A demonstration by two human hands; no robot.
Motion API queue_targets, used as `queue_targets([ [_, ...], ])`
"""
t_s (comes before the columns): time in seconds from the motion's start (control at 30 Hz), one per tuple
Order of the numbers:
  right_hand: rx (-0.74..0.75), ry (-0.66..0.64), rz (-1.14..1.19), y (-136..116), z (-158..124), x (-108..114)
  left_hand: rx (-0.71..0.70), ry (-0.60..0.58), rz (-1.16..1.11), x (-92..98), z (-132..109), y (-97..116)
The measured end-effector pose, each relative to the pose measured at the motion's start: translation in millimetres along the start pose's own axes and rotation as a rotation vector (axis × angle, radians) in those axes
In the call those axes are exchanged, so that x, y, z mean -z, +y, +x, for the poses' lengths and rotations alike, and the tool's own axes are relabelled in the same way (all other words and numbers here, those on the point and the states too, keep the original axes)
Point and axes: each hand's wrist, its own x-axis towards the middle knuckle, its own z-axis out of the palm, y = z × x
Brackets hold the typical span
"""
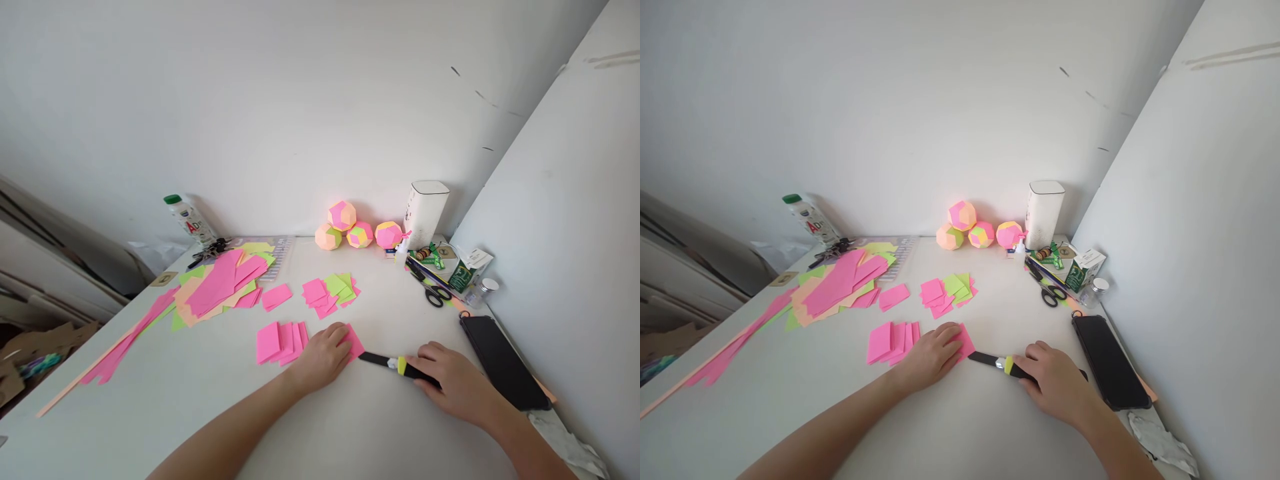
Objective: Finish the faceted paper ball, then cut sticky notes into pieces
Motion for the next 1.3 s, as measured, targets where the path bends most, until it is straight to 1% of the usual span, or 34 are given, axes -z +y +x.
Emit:
queue_targets([
  [0.17, -0.002, 0.007, -0.025, -1.6, 1.7, -0.8, -0.001, 0.011, -0.012, 0.4, 0.2, -0.1],
  [0.47, 0.015, 0.099, -0.028, -3.0, 3.6, -8.2, 0.005, -0.006, 0.007, -0.1, -0.6, -0.6],
  [0.77, 0.016, 0.124, -0.044, -5.5, 7.0, -14.1, 0.006, 0.003, 0.014, -1.2, 0.1, -1.1],
  [1.0, 0.026, 0.169, -0.082, -5.6, 10.6, -20.3, 0.011, -0.020, 0.027, -0.5, 1.3, -1.0],
  [1.3, 0.026, 0.264, -0.112, -7.6, 16.3, -30.3, 0.004, -0.028, 0.060, 0.1, 2.5, 0.1],
])
